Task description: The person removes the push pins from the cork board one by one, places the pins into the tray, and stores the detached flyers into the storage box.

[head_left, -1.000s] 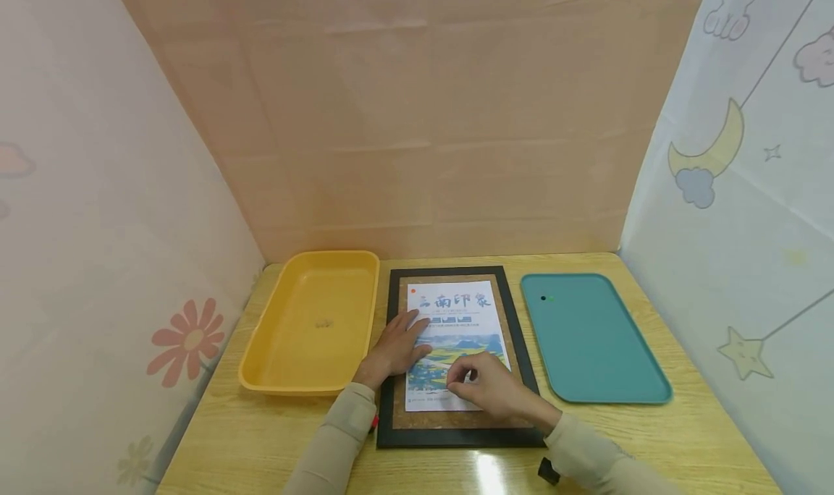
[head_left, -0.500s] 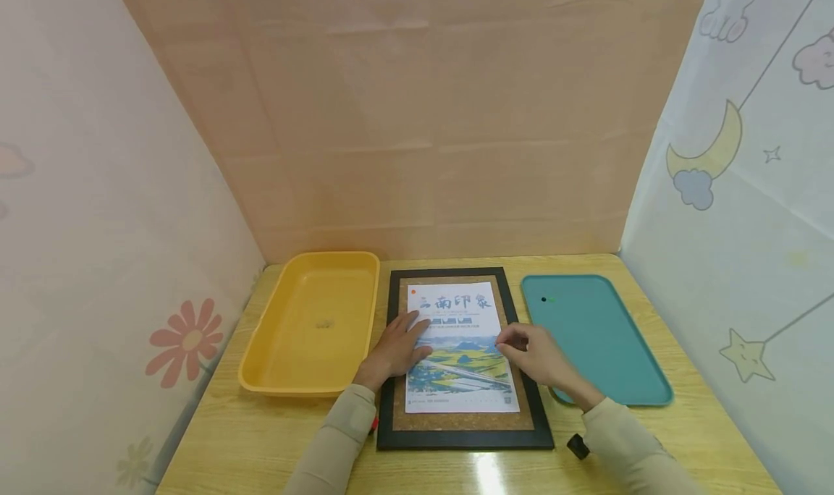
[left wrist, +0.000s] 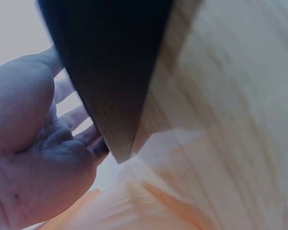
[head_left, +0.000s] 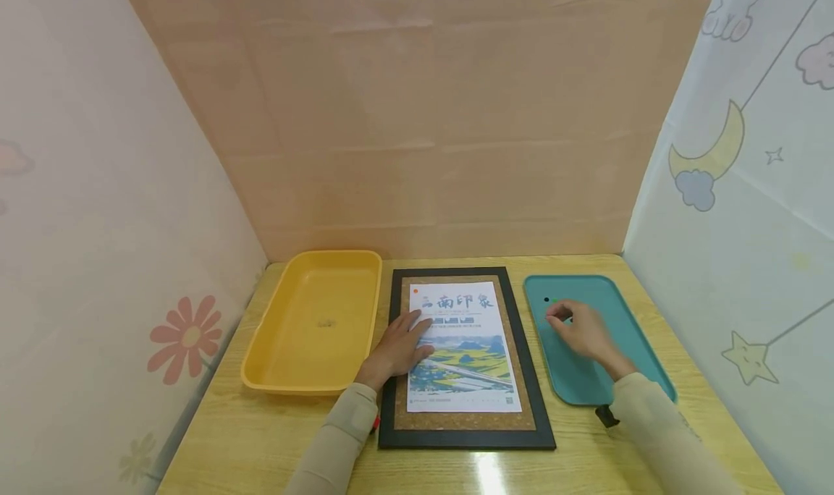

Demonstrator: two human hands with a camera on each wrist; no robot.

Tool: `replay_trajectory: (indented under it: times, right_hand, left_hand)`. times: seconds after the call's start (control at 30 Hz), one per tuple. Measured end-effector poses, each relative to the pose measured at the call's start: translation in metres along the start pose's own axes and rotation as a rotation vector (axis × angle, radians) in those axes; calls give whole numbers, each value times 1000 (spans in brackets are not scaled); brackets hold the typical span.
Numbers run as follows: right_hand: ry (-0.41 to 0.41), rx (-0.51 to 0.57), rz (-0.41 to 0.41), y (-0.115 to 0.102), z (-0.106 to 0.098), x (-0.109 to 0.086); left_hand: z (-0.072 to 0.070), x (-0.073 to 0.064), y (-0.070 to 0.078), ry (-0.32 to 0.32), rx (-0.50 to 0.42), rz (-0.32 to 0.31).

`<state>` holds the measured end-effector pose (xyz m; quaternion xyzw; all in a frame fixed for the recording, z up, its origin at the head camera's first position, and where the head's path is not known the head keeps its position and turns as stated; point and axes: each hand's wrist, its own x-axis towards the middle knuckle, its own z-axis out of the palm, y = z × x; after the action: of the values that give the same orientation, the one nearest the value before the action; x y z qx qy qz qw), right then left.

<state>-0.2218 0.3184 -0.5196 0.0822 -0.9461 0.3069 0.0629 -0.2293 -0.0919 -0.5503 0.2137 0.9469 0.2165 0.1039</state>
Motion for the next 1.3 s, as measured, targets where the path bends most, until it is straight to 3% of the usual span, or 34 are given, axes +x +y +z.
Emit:
replay_trajectory:
  times: [0.2,0.7,0.8,1.3]
  right_hand:
    - [8,-10,53,23,-9,11]
    - [-2,14,140,49,-10,25]
    - [-4,29,152,54,-11,29]
    - [1,-15,171,74,-7,45]
  left_hand:
    - [1,1,-1,-7,2,-8]
    - [5,3,-5,11,-20,8]
    - [0,0,0,-5,-33,-3]
    - [-1,1,1,-10,4,-4]
